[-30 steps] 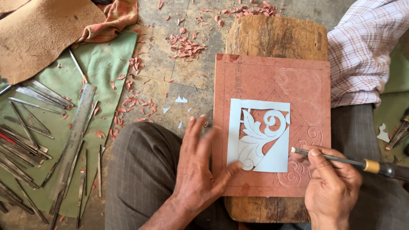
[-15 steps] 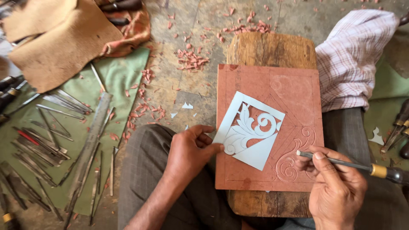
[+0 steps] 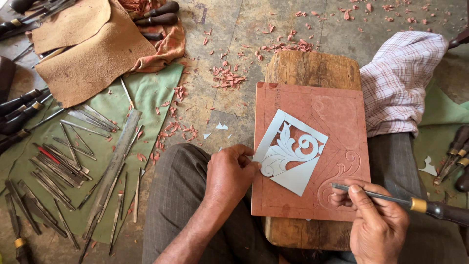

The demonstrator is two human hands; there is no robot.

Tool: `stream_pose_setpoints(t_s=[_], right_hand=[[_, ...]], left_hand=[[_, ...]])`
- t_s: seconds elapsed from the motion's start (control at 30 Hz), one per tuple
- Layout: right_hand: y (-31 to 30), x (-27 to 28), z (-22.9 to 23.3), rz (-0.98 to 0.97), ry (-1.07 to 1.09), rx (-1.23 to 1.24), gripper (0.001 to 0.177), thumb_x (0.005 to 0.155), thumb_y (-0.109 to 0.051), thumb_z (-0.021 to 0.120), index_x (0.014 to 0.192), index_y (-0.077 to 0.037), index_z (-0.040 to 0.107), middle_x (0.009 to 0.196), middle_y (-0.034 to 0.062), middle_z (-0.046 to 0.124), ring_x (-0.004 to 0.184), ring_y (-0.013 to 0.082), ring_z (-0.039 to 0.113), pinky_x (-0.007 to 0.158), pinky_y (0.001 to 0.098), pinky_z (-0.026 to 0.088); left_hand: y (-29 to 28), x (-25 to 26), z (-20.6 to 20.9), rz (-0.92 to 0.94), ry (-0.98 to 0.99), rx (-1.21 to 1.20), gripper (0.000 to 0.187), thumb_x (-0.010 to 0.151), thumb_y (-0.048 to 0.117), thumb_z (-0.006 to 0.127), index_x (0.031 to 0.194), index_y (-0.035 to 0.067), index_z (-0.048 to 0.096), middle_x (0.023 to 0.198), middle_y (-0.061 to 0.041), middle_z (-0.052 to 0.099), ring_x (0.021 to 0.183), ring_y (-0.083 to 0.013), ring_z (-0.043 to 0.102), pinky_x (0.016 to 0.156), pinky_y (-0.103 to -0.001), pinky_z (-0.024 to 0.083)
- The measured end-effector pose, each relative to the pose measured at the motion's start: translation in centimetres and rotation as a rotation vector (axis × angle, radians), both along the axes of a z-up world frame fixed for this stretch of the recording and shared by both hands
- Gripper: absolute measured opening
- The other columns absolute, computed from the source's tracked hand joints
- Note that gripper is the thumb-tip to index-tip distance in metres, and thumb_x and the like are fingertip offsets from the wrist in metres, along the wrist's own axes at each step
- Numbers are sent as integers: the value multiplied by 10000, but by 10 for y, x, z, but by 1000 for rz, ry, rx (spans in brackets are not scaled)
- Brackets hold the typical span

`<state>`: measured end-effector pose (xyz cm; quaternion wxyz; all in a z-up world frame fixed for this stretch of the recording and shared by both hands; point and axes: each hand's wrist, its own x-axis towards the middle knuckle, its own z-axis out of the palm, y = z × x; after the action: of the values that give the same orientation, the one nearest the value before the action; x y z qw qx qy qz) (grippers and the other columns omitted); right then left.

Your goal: The person carves a floral design into a block of wood by hand using a chisel while following a paper stencil.

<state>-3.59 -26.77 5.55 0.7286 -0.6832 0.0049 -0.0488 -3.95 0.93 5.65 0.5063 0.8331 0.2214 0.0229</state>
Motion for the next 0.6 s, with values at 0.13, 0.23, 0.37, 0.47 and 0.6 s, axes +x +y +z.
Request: stream_pose_setpoints(t_s=[0.13, 0.23, 0.37, 0.47, 0.6], right_hand=[[1, -2, 0, 8, -6, 14, 137, 1044, 20, 590, 1117, 89, 684, 968, 214, 728, 787, 260, 697, 714, 376, 595], [6, 0, 7, 30, -10, 41, 142, 1042, 21, 582, 1114, 91, 682, 977, 210, 732, 792, 258, 703, 709, 374, 602], [26, 15, 15, 49, 54, 11, 161, 997, 8, 591, 1101, 80, 689, 937, 197, 738, 757, 253, 719, 673, 372, 627], [50, 40, 13, 68, 92, -146, 163, 977, -33, 624, 1057, 72, 719, 896, 182, 756, 735, 226, 738, 651, 338, 650], [78, 68, 4, 58, 143, -172, 153, 960, -67, 667, 1010, 62, 732, 839, 168, 751, 658, 203, 726, 577, 313, 632]], left_hand=[[0, 2, -3, -40, -79, -395, 238, 804, 101, 785, 1009, -18, 775, 696, -53, 729, 597, -84, 624, 550, -268, 523], [3, 12, -4, -117, -91, -541, 221, 843, 99, 753, 1027, -20, 783, 720, -46, 730, 585, -79, 610, 525, -260, 505], [1, 29, -3, -147, -164, -79, 232, 825, 143, 779, 1029, 35, 801, 836, -73, 759, 687, -150, 678, 630, -322, 544], [-4, 28, -4, -73, -430, 294, 333, 771, 141, 801, 1073, 2, 775, 957, -165, 724, 862, -315, 655, 771, -424, 526], [-22, 5, -14, -139, -457, 377, 250, 852, 157, 800, 1049, 14, 744, 1088, -141, 702, 1032, -311, 610, 916, -457, 486]])
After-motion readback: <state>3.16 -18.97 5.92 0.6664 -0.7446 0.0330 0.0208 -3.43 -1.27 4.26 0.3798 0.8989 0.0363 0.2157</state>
